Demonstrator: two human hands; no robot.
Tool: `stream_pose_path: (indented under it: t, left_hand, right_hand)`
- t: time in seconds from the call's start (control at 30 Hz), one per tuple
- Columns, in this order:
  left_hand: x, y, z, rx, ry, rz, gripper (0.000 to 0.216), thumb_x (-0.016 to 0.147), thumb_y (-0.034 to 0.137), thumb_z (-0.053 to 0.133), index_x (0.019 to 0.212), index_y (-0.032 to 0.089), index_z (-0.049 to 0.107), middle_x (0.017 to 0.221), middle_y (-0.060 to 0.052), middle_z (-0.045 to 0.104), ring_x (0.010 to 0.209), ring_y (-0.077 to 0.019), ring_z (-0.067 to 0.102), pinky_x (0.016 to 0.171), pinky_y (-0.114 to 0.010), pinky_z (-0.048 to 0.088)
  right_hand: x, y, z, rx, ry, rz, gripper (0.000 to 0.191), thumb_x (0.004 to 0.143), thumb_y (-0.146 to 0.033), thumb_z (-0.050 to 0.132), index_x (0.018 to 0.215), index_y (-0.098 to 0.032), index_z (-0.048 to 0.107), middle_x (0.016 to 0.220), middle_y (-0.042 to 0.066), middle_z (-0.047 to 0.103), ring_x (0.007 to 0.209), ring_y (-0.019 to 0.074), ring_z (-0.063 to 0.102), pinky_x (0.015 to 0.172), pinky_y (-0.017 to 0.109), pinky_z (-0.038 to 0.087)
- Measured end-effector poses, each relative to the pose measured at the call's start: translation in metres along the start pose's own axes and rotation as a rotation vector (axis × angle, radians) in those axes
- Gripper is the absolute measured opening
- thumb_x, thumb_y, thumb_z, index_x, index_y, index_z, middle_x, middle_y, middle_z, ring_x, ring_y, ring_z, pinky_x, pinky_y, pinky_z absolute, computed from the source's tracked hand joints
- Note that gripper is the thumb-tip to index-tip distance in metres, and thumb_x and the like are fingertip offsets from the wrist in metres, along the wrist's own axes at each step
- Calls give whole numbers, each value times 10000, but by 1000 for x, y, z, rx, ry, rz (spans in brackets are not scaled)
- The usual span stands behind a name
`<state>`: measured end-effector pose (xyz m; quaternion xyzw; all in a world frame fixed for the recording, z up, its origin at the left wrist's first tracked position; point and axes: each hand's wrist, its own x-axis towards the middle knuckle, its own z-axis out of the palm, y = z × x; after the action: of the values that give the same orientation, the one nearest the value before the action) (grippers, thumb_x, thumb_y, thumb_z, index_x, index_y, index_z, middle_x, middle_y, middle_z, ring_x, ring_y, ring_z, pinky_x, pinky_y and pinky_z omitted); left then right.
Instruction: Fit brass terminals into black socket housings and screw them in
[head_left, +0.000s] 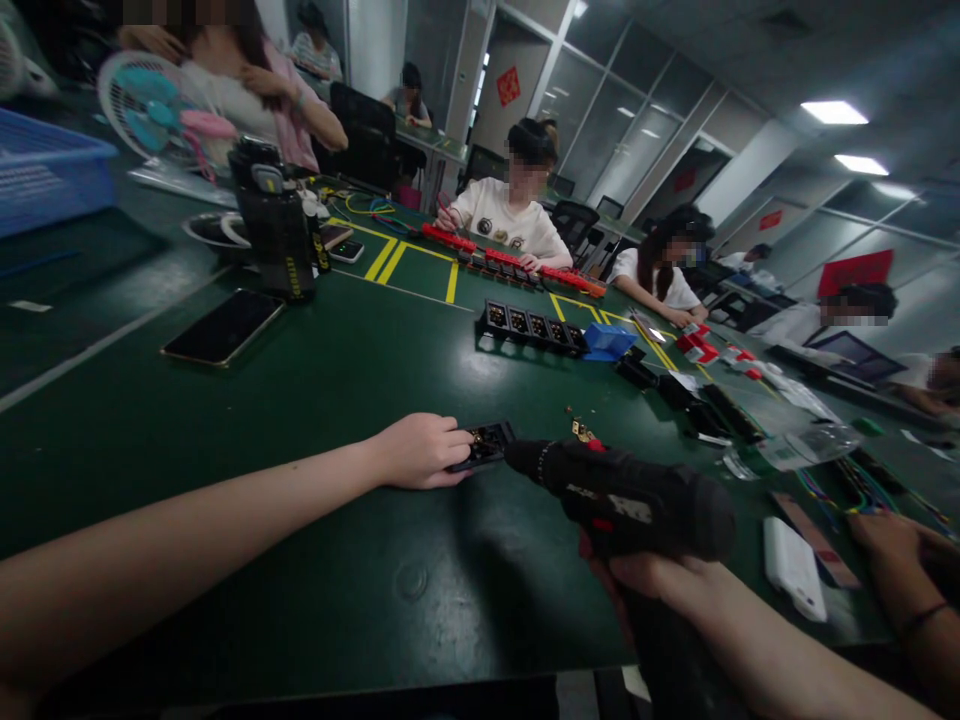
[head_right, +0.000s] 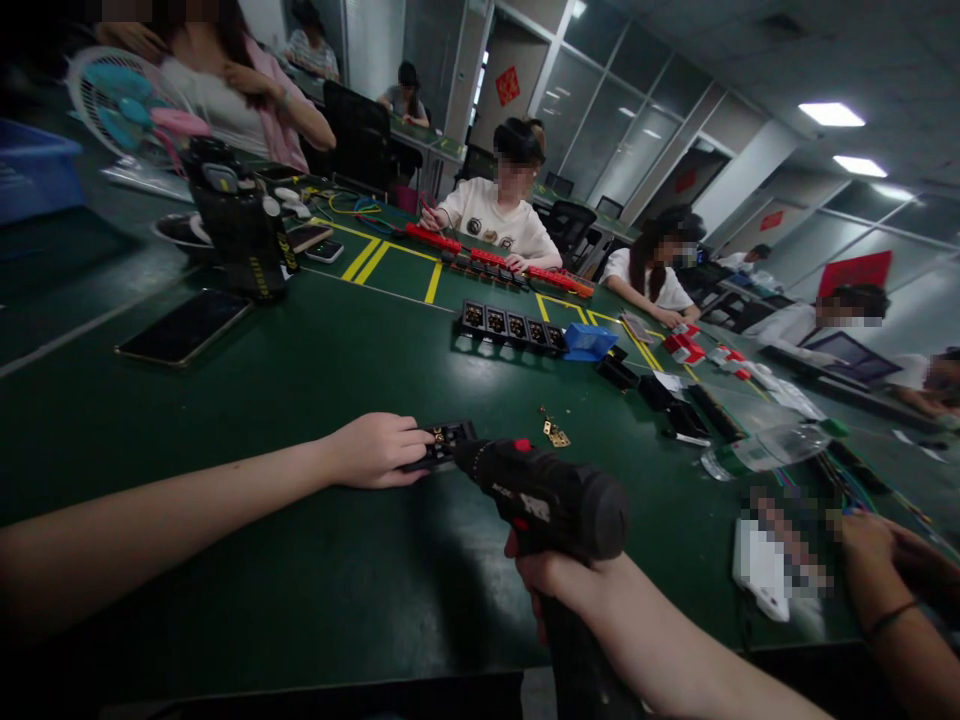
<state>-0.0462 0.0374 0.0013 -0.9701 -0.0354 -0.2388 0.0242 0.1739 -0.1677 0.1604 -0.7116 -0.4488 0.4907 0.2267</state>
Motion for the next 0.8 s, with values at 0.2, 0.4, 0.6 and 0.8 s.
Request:
stream_pose_path:
  t: [0.2,0.4,0.6,0.8]
  left_hand:
    - [-1,-1,2,14,-36,-7,224,954,344,558,860,152,627,950,-77,703,751,-197,605,598,-315,466]
    - [-1,-1,1,18,-40,-3,238,963,352,544,870,152,634,972,-77,705,754,-195,603,601,-323,469]
    - [0,-1,2,13,-58,-7,241,964,359,544,870,155,633,966,-69,701,759,-199,604,606,-328,475]
    - [0,0,1,-4,-50,-11,205,946,334,569,866,156,631,935,-68,699,755,-196,606,600,-313,465]
  right_hand:
    - [1,-7,4,-27,20,-74,186,730,-459,672,755,-282,721,747,58,690,717,295,659,596,411,565]
    - [3,-7,2,-56,13,-87,180,749,-439,671,759,-267,723,845,63,716,822,306,669,717,420,586]
    - [1,-7,-1,-137,-17,-96,236,799,-442,627,818,-228,725,880,71,707,858,279,658,761,387,579]
    - [-2,-9,-5,-247,-69,-154,253,865,-372,553,852,-181,718,976,85,712,966,247,646,939,355,526]
